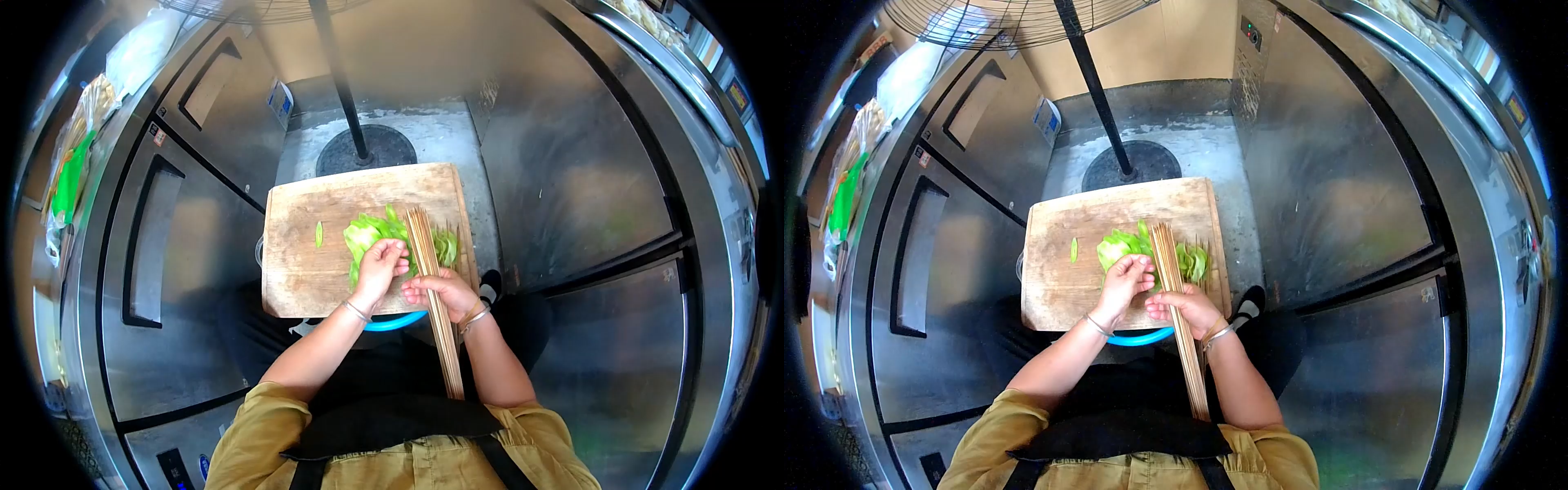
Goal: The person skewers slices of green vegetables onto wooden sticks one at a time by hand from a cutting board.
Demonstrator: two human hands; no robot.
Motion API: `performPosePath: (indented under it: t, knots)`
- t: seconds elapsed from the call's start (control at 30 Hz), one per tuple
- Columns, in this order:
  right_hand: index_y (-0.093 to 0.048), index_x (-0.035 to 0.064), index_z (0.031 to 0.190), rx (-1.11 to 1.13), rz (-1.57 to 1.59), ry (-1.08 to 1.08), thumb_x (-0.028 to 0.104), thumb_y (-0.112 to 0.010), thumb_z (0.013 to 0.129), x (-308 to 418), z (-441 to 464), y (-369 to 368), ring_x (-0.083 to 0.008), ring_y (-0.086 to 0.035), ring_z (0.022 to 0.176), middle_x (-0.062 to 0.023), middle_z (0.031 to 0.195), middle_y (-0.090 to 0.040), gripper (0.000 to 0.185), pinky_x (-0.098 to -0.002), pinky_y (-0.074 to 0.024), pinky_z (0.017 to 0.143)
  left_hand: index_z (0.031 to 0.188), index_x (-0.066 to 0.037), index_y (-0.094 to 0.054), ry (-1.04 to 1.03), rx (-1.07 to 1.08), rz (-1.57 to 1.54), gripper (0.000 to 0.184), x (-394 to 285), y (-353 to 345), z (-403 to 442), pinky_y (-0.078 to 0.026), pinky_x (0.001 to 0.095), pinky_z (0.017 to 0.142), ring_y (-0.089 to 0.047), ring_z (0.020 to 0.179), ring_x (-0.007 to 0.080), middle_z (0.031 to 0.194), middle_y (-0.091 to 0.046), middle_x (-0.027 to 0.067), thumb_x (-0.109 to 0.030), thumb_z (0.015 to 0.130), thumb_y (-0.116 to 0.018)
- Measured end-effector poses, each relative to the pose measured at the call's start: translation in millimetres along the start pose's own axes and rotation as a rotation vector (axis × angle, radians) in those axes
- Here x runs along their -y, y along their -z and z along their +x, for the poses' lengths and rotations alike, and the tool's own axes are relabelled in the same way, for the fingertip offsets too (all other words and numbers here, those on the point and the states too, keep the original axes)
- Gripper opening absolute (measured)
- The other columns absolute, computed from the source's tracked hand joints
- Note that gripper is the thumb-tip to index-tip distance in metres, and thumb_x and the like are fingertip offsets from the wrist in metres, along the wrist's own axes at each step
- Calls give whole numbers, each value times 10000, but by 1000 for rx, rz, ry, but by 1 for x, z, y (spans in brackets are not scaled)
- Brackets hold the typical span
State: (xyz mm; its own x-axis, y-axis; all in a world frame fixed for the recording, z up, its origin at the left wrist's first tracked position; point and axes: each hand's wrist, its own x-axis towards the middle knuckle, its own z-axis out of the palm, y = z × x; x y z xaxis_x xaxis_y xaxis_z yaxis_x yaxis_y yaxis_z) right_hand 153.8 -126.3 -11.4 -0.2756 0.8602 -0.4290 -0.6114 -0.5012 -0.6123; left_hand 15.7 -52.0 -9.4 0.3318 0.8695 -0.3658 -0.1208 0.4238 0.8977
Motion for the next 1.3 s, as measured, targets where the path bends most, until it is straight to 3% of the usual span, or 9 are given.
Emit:
performPosePath:
  t: [0.17,0.5,0.7,0.83,0.9,0.97,1.0,1.1,1.3]
  knots:
    - [-595,-28,899,-19,-61,27,81,-581,783,1,-1,-2,-127,-578,662,-93,797,-620,160,-236,-475,643,885,-44,-566,-12,104,5,127,-9,-2,6,-477,190,593,-544,655,80,774,-582,16,-160,833,-579]
    - [-620,8,838,-53,-86,29,115,-618,764,2,-3,-8,-95,-542,613,-31,716,-603,130,-209,-433,577,841,-30,-580,85,37,-49,98,-14,15,1,-463,172,559,-543,618,63,710,-584,17,-120,808,-599]
    - [-584,39,821,-55,-127,22,96,-635,747,-4,4,5,-84,-543,607,-44,725,-608,106,-200,-424,555,851,-33,-570,33,73,-26,78,-21,29,-7,-467,191,561,-542,618,75,719,-578,23,-108,830,-566]
    - [-572,56,825,-85,-111,12,94,-634,752,0,0,-1,-82,-538,590,-42,718,-605,103,-209,-434,544,871,-24,-556,-151,-201,279,69,-5,85,6,-464,200,570,-544,630,90,761,-578,21,-82,839,-537]
    - [-563,63,830,-77,-124,11,96,-635,754,0,2,-1,-84,-542,585,-39,716,-604,110,-216,-439,538,866,-59,-538,-127,-161,352,46,14,112,7,-452,199,589,-522,641,70,744,-551,-4,-82,825,-541]
    - [-560,63,832,-59,-121,16,95,-638,753,-2,4,1,-85,-545,589,-39,714,-601,116,-215,-438,535,841,-51,-533,-101,-166,706,112,23,117,3,-451,225,585,-520,646,78,728,-548,-1,-99,772,-608]
    - [-560,63,832,-60,-121,15,95,-638,753,-2,4,1,-85,-545,589,-39,714,-601,116,-215,-438,535,814,-43,-529,-239,-223,978,214,31,117,-2,-459,277,584,-550,636,133,703,-558,25,-124,688,-681]
    - [-558,56,844,-68,-130,6,118,-641,749,-2,4,3,-98,-557,646,-42,731,-600,140,-214,-419,569,804,-46,-528,-285,-282,1234,274,20,98,-11,-461,329,599,-573,644,204,684,-566,58,-151,627,-709]
    - [-560,55,846,-42,-103,8,119,-643,749,-3,5,5,-92,-550,633,-43,730,-601,143,-211,-414,556,739,-66,-523,-184,-266,1291,181,21,106,-1,-448,386,610,-570,683,282,699,-570,94,-137,644,-660]
